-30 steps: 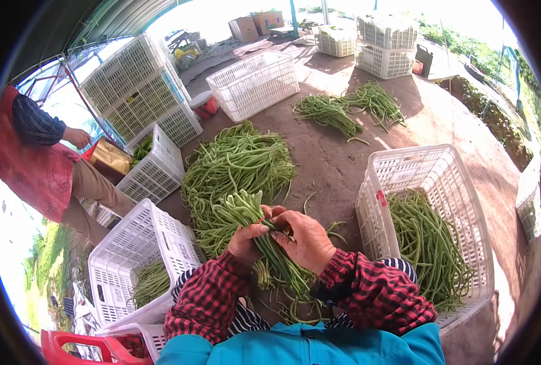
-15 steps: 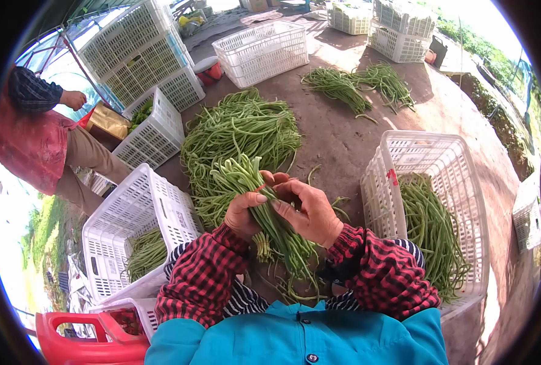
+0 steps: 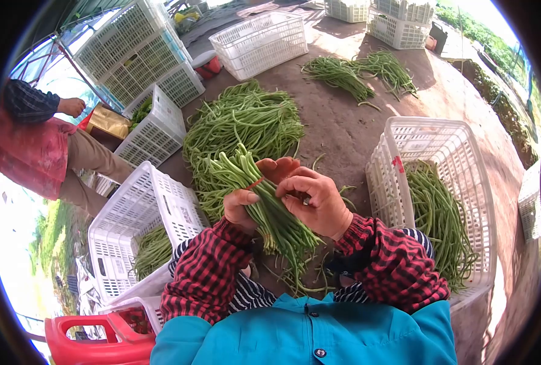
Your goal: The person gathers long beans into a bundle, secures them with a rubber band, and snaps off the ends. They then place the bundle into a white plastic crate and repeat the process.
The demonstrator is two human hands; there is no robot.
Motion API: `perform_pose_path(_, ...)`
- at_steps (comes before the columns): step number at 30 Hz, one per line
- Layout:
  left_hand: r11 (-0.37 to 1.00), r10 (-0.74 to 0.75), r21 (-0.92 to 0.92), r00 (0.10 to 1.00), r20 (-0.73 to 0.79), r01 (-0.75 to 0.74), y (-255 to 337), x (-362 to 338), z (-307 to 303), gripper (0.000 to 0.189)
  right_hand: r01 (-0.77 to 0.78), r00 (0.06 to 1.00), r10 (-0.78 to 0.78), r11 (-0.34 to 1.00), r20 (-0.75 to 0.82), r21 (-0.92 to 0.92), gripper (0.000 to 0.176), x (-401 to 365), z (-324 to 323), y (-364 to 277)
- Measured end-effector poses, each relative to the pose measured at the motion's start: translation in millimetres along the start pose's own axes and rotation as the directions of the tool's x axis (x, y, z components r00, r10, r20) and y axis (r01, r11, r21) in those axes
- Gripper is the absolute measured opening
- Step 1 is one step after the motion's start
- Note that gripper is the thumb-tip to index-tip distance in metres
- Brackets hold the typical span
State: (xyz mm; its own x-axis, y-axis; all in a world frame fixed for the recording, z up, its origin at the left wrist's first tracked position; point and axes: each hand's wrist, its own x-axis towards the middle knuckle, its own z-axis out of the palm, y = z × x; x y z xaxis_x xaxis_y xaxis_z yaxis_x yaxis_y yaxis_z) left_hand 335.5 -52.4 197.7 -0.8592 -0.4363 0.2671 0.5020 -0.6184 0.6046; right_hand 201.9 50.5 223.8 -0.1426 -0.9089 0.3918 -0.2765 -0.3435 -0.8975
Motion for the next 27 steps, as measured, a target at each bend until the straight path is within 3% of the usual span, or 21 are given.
perform_pose_path(2, 1.0, 0.022, 0.015, 1.0, -0.016, -0.022, -1, 0, -2, 0.06, 0.152, 0.987, -0.16, 0.971, -0.027, -0.186, 0.019, 1, 0, 4)
perform_pose_path(5, 1.0, 0.024, 0.015, 1.0, -0.014, -0.024, -2, 0, -4, 0.06, 0.182, 0.977, -0.208, 0.929, -0.047, -0.322, 0.02, 0, 3, 6)
perform_pose_path(8, 0.999, 0.028, 0.027, 0.998, -0.05, -0.026, -4, -2, -3, 0.06, 0.092, 0.993, -0.108, 0.955, -0.043, -0.282, 0.02, -1, 3, 7)
perform_pose_path(12, 0.987, 0.068, 0.154, 0.988, -0.14, -0.046, -5, -1, -4, 0.054, 0.091, 0.994, -0.104, 0.93, -0.016, -0.356, 0.018, -3, 9, 14)
perform_pose_path(15, 0.973, 0.062, 0.225, 0.996, -0.066, -0.046, -6, -4, -9, 0.049, 0.03, 0.999, -0.04, 0.943, -0.024, -0.333, 0.017, -4, 11, 17)
perform_pose_path(20, 0.99, -0.028, 0.139, 0.996, -0.08, 0.039, -5, -9, -8, 0.037, -0.004, 0.996, 0.033, 0.941, 0.081, -0.338, 0.02, -5, 8, 15)
perform_pose_path(27, 0.999, 0.032, 0.003, 0.996, -0.083, -0.032, -6, -6, -10, 0.036, 0.032, 0.998, -0.016, 0.968, 0.068, -0.248, 0.026, -4, 5, 13)
